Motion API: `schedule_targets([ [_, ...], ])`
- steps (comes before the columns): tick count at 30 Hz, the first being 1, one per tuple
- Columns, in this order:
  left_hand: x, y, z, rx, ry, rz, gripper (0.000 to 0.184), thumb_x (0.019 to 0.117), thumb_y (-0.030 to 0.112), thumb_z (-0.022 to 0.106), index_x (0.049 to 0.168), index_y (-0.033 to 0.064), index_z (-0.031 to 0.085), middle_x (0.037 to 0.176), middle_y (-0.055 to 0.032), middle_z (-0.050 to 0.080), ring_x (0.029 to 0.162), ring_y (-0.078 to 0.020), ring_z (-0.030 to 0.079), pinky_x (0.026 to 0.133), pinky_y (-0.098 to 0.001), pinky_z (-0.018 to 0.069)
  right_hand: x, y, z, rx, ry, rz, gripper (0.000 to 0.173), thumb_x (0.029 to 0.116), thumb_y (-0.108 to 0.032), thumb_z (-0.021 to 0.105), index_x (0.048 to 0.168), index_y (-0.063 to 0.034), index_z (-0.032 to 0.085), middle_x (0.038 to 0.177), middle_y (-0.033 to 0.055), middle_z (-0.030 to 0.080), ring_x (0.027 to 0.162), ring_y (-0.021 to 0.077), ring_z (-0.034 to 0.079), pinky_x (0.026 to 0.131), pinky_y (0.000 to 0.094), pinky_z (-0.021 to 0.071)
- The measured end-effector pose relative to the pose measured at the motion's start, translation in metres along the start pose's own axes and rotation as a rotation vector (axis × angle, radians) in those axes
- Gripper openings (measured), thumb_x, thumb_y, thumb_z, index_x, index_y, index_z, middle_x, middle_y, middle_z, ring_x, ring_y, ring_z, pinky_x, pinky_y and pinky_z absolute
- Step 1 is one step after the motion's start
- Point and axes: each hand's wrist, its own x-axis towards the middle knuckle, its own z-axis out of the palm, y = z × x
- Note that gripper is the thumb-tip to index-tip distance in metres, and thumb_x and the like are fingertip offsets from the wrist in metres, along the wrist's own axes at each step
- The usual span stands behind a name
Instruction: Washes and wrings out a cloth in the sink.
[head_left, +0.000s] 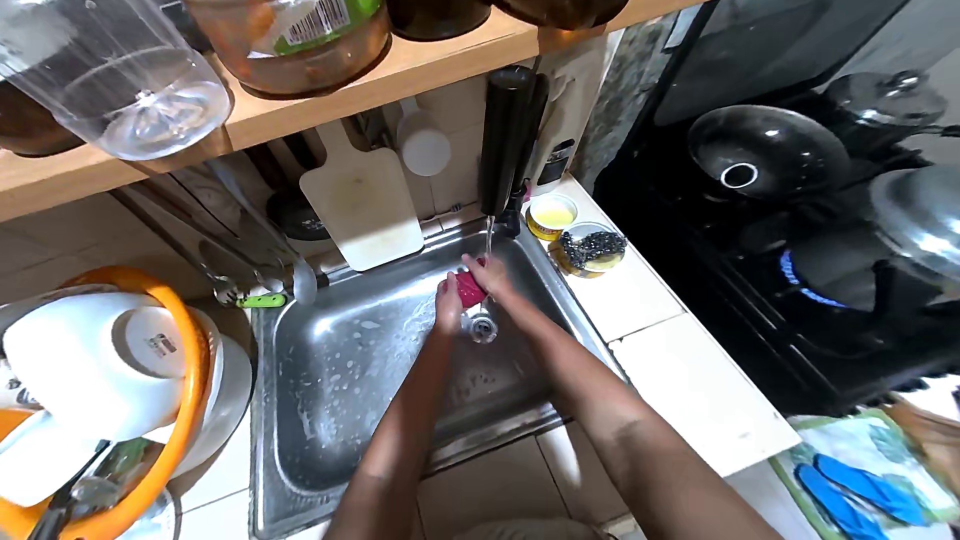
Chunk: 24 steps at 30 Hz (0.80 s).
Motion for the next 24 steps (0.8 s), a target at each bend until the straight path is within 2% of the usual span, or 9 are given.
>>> schedule_targets([
  [2,0.007,-0.005,-0.011,0.139,0.045,0.159,0.048,0.1127,0.029,0.038,0.148,-0.0026,0.039,0.136,-0.0288,0.056,0.121,-0.0340,0.059,0.103,-0.0486,0.0488,0.002,-0.004,-0.010,-0.079,-0.101,0.084,0.063,0.1125,-0.042,0.034,0.145,0.0095,0.047,0.150,0.0352,0.045,0.143,0.0483,0.040,0.118,0.0620,0.0300],
  [4,0.011,-0.008,-0.022,0.348,0.070,0.315,0.046,0.1096,0.022,0.048,0.144,-0.0080,0.043,0.144,-0.0341,0.047,0.134,-0.0426,0.049,0.113,-0.0530,0.0395,0.001,-0.004,-0.019,-0.100,-0.094,0.126,0.051,0.1122,-0.031,0.041,0.146,0.0076,0.047,0.150,0.0330,0.046,0.143,0.0453,0.042,0.117,0.0597,0.0324],
  [8,0.010,-0.018,-0.032,0.570,0.159,0.445,0.042,0.1041,0.019,0.058,0.131,-0.0128,0.053,0.129,-0.0372,0.055,0.124,-0.0473,0.055,0.109,-0.0534,0.0425,-0.005,-0.009,-0.039,-0.255,-0.044,-0.065,0.042,0.1075,-0.029,0.055,0.126,0.0080,0.062,0.132,0.0329,0.057,0.127,0.0464,0.055,0.106,0.0617,0.0427],
  [12,-0.012,-0.020,-0.018,0.839,0.322,0.364,0.049,0.1034,0.031,0.057,0.132,-0.0082,0.056,0.135,-0.0340,0.055,0.131,-0.0485,0.051,0.109,-0.0577,0.0413,-0.016,-0.027,-0.048,-0.285,0.006,-0.251,0.030,0.1060,-0.018,0.056,0.108,0.0090,0.068,0.109,0.0291,0.068,0.107,0.0433,0.065,0.096,0.0618,0.0473],
  [14,-0.025,-0.027,-0.009,0.940,0.284,0.614,0.035,0.1007,0.019,0.055,0.117,-0.0094,0.066,0.122,-0.0323,0.064,0.121,-0.0485,0.060,0.103,-0.0592,0.0467,-0.026,-0.040,-0.045,-0.406,0.094,-0.297,0.032,0.1060,-0.022,0.057,0.103,0.0069,0.071,0.109,0.0278,0.070,0.106,0.0450,0.067,0.092,0.0651,0.0494],
  [16,-0.034,-0.029,0.001,0.908,0.097,0.886,0.024,0.0938,0.003,0.056,0.106,-0.0096,0.071,0.113,-0.0294,0.069,0.112,-0.0455,0.066,0.099,-0.0553,0.0515,-0.039,-0.053,-0.038,-0.570,0.176,-0.335,0.036,0.1056,-0.026,0.059,0.104,0.0072,0.073,0.112,0.0290,0.069,0.106,0.0476,0.067,0.089,0.0655,0.0509],
  [18,-0.033,-0.034,0.017,0.865,0.037,1.063,0.021,0.0871,-0.003,0.060,0.102,-0.0117,0.072,0.109,-0.0294,0.071,0.108,-0.0440,0.070,0.098,-0.0503,0.0549,-0.045,-0.052,-0.030,-0.719,0.166,-0.400,0.035,0.1065,-0.028,0.056,0.108,0.0025,0.074,0.107,0.0285,0.071,0.101,0.0481,0.069,0.084,0.0650,0.0524],
  [21,-0.035,-0.025,0.025,0.931,-0.142,0.796,0.040,0.0935,0.003,0.059,0.128,-0.0179,0.060,0.135,-0.0349,0.059,0.134,-0.0451,0.054,0.118,-0.0459,0.0363,-0.049,-0.054,-0.025,-0.836,0.034,-0.432,0.034,0.1078,-0.029,0.053,0.115,-0.0037,0.074,0.105,0.0259,0.073,0.099,0.0480,0.070,0.083,0.0664,0.0507],
  [24,-0.019,-0.041,0.028,0.966,-0.114,0.811,0.048,0.0929,0.013,0.064,0.131,-0.0158,0.060,0.139,-0.0348,0.057,0.138,-0.0499,0.047,0.122,-0.0536,0.0261,-0.047,-0.048,-0.021,-0.807,0.029,-0.509,0.034,0.1073,-0.027,0.053,0.114,-0.0014,0.074,0.107,0.0262,0.072,0.097,0.0484,0.070,0.080,0.0658,0.0513],
])
